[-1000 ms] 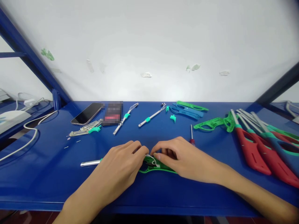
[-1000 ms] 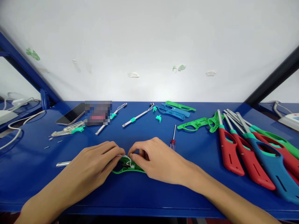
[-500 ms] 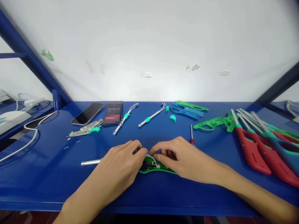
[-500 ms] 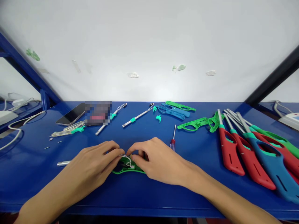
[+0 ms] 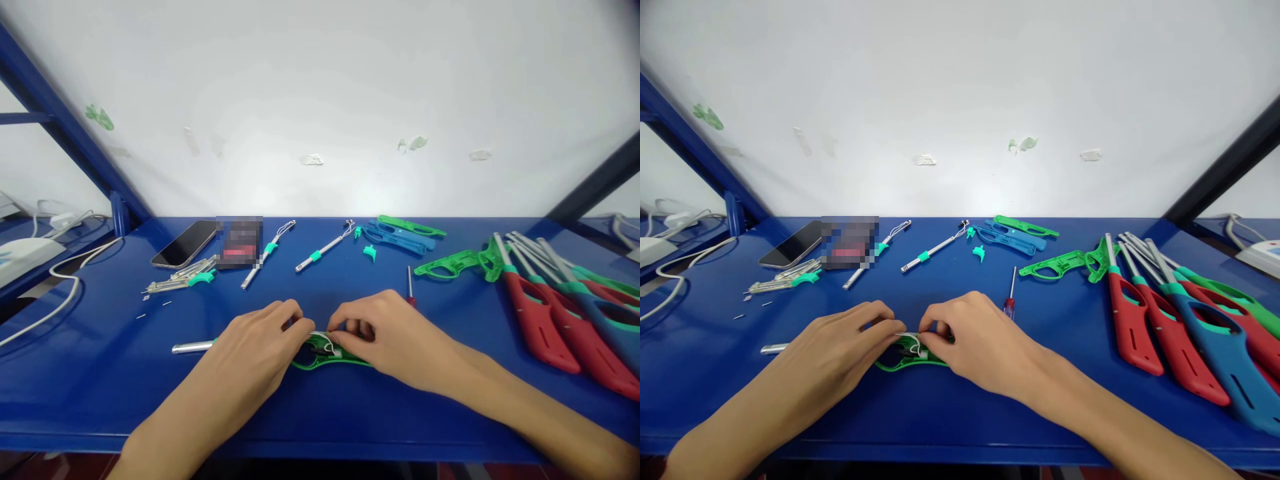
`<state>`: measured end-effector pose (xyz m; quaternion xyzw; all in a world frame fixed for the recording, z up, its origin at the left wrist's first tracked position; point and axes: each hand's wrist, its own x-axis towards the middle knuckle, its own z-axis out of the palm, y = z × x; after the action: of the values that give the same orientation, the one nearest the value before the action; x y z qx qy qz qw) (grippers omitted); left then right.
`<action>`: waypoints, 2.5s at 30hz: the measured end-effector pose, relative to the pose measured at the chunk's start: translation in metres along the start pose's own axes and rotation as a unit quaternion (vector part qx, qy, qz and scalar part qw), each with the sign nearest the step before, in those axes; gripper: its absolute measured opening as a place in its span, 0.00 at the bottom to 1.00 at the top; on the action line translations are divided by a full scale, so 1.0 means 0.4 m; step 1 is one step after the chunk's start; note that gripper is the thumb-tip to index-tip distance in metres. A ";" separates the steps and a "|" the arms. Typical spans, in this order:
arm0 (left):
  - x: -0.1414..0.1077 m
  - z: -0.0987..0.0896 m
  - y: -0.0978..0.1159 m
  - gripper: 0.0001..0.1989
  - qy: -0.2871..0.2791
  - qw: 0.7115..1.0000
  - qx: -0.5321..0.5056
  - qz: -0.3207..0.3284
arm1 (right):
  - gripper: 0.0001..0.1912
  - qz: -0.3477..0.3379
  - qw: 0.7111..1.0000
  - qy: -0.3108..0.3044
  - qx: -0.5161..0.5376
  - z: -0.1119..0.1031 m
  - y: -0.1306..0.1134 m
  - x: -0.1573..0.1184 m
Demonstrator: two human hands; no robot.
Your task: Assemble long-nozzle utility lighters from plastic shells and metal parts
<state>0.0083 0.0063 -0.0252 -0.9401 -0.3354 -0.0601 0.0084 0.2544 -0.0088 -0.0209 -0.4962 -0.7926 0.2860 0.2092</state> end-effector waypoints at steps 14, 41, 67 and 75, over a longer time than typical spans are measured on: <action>-0.029 -0.013 -0.013 0.16 0.055 0.998 -0.026 -0.029 | 0.08 -0.028 0.999 0.000 -0.037 -0.013 -0.010 -0.013; -0.039 -0.027 -0.002 0.10 0.011 0.997 -0.057 -0.050 | 0.05 -0.118 0.983 0.013 -0.143 -0.016 0.000 -0.026; -0.058 -0.020 -0.002 0.13 -0.011 0.998 -0.024 -0.049 | 0.04 -0.122 0.981 -0.052 -0.141 -0.016 -0.011 -0.024; -0.059 -0.037 0.026 0.05 -0.036 0.994 -0.057 -0.085 | 0.04 -0.132 0.980 -0.052 -0.136 -0.021 -0.013 -0.027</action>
<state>-0.0049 -0.0176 -0.0132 -0.9088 -0.4100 -0.0457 -0.0626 0.2605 -0.0182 -0.0114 -0.3951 -0.8925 0.1711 0.1343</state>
